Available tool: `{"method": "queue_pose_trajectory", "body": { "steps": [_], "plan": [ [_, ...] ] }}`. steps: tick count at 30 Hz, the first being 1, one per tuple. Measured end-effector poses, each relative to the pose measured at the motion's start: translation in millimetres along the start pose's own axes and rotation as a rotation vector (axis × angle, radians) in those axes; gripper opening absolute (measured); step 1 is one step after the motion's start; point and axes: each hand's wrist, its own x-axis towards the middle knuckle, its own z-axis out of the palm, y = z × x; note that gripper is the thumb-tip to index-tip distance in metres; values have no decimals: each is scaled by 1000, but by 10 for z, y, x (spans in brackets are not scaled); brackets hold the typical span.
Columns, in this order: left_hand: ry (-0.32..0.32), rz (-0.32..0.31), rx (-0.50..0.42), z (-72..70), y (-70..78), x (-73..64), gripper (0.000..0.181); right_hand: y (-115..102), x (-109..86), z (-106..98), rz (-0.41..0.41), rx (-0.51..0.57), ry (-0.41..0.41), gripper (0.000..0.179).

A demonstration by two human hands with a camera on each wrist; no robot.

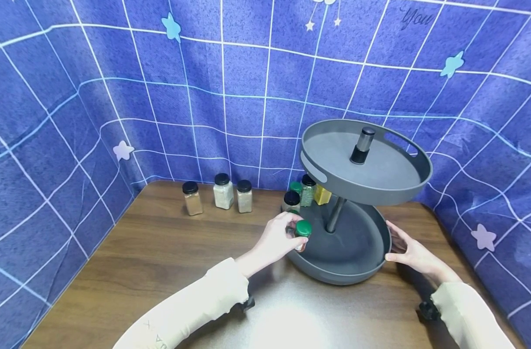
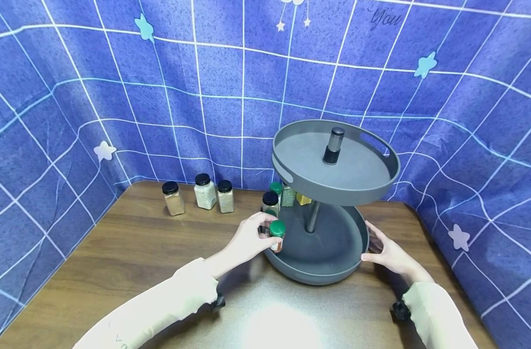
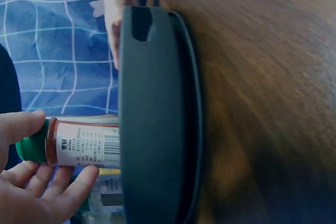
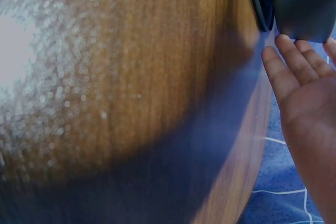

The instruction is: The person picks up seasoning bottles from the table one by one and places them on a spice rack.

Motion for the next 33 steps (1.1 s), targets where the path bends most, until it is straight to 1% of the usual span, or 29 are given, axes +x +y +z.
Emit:
{"method": "queue_pose_trajectory", "body": {
  "steps": [5,7,11,14,19,24,28,30,33],
  "plan": [
    [-23,-47,-57,24,-31,-29,34,-17,-3,1,3,-4,-2,86],
    [-28,-53,-72,28,-38,-36,33,-22,-4,3,4,-10,0,86],
    [-28,-42,-33,26,-46,-45,33,-32,-3,8,14,-22,4,86],
    [-40,-49,-3,31,-61,-55,34,-35,-3,12,25,-33,6,87],
    [-66,-82,-20,52,-93,-77,36,-42,-2,14,34,-50,8,87],
    [-59,-72,-25,56,-104,-78,37,-43,0,15,32,-52,10,87],
    [-48,-50,10,43,-109,-69,38,-42,1,18,29,-45,10,88],
    [-52,-53,21,33,-111,-67,39,-42,0,19,30,-44,12,88],
    [-65,-68,2,17,-115,-70,42,-40,-4,21,36,-50,15,88]
  ]
}}
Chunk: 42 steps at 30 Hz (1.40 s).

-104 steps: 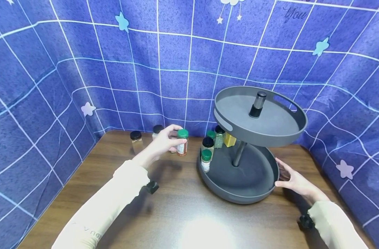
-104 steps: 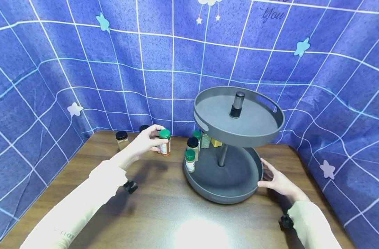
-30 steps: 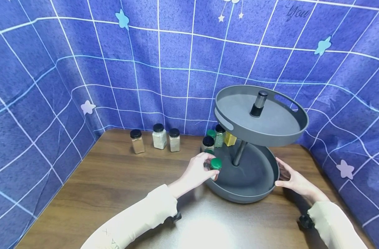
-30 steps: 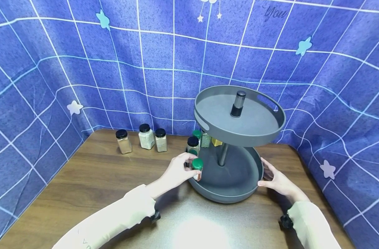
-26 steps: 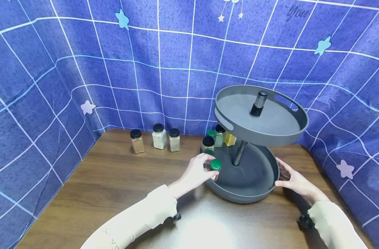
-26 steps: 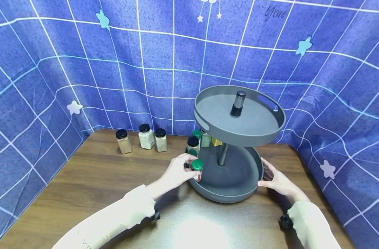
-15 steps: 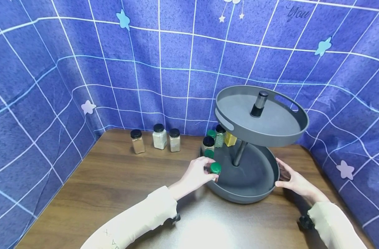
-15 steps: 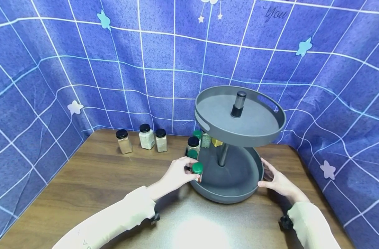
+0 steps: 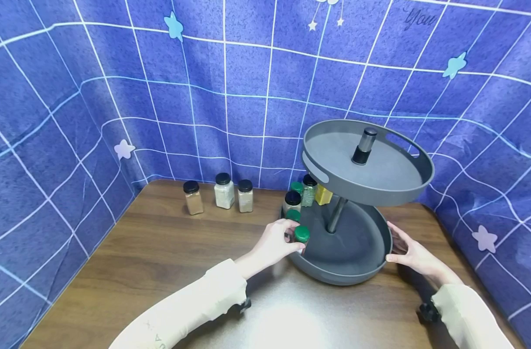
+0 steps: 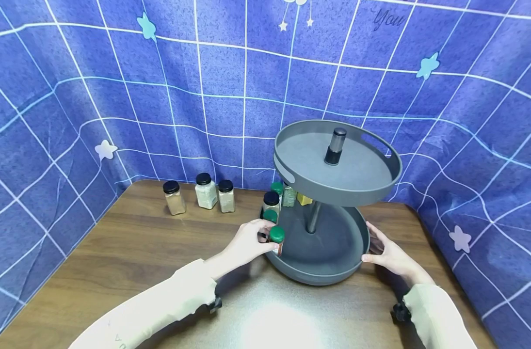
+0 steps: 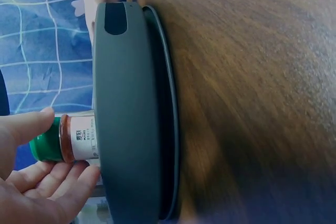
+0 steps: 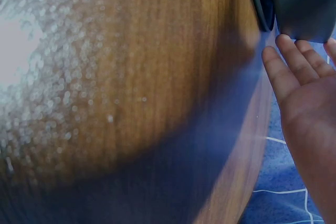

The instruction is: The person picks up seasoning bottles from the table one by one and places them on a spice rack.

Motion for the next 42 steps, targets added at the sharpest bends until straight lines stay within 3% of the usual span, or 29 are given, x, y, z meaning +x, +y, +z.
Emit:
{"method": "queue_pose_trajectory", "body": {
  "steps": [14,26,42],
  "plan": [
    [-21,-16,-34,-148,30,-31,47,-3,1,0,-8,-1,-1,87],
    [41,8,93,-278,-116,-157,66,2,0,0,-7,9,-1,87],
    [-51,-189,162,-106,-288,-191,121,23,-1,-7,-22,5,1,88]
  ]
}}
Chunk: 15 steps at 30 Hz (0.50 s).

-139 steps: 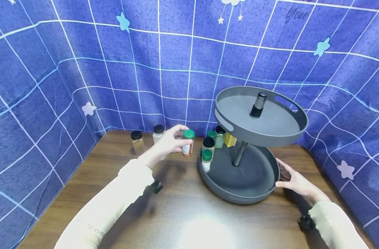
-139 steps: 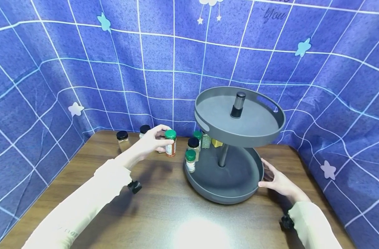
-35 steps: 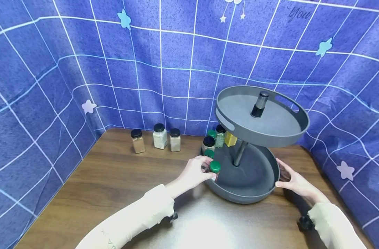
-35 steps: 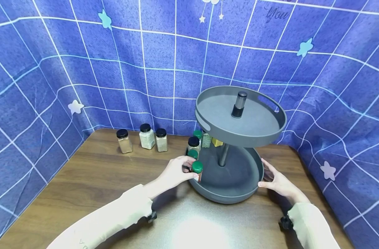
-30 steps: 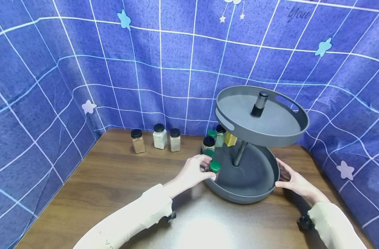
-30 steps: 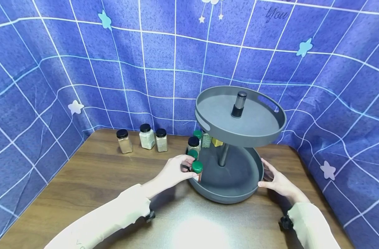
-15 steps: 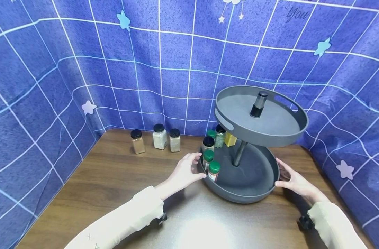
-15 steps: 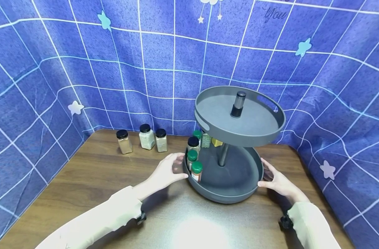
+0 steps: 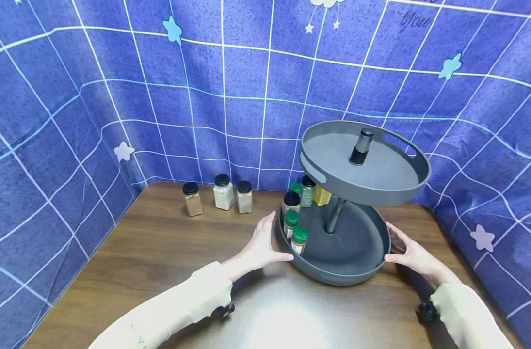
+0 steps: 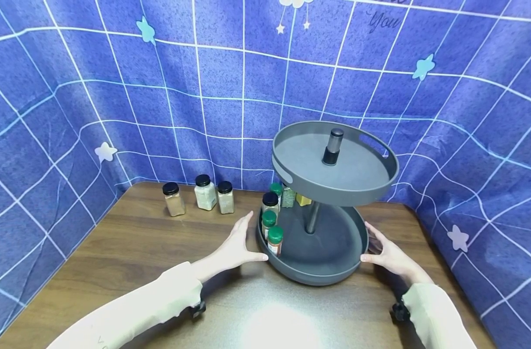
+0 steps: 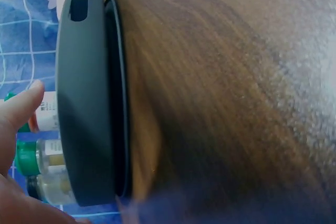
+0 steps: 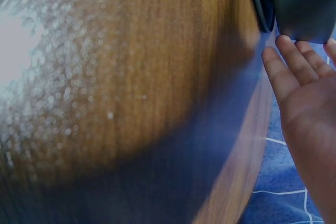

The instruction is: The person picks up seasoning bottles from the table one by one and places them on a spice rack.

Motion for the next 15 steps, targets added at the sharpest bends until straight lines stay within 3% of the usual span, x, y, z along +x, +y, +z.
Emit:
{"method": "queue_pose_trajectory", "body": {
  "steps": [15],
  "plan": [
    [-76,-51,-28,264,7,15,131,-6,0,0,5,16,-9,88]
  ]
}}
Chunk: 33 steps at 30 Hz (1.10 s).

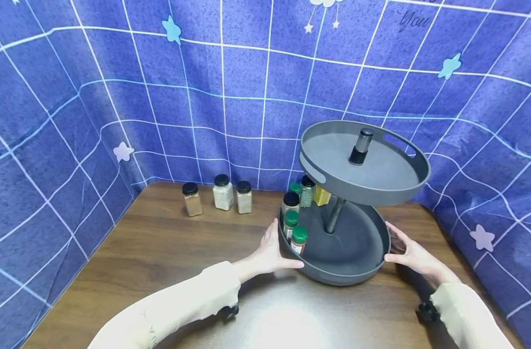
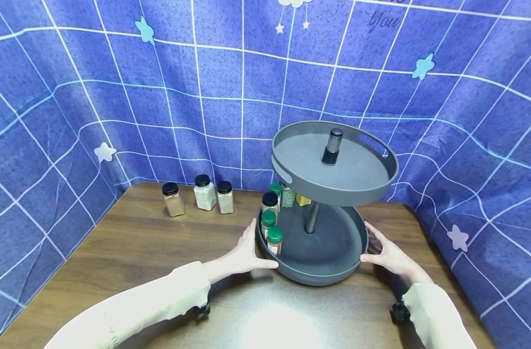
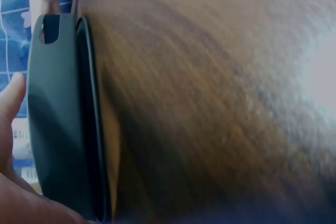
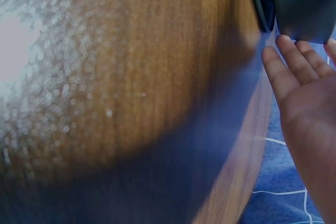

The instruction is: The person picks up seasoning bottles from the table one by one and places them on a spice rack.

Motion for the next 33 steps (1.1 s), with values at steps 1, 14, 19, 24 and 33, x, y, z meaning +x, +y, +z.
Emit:
{"method": "queue_pose_trajectory", "body": {
  "steps": [1,14,19,24,33],
  "plan": [
    [1,-8,2,16,3,3,131,-2,0,-2,0,3,-3,88],
    [11,-78,-46,111,26,37,128,-45,20,-34,-8,22,-31,88],
    [14,-85,-51,117,45,39,128,-26,21,-49,-13,21,-40,89],
    [15,-87,-67,113,47,43,127,6,19,-52,-13,30,-54,90],
    [-7,-73,-56,57,17,54,126,-26,37,-43,-11,27,-48,87]
  ]
}}
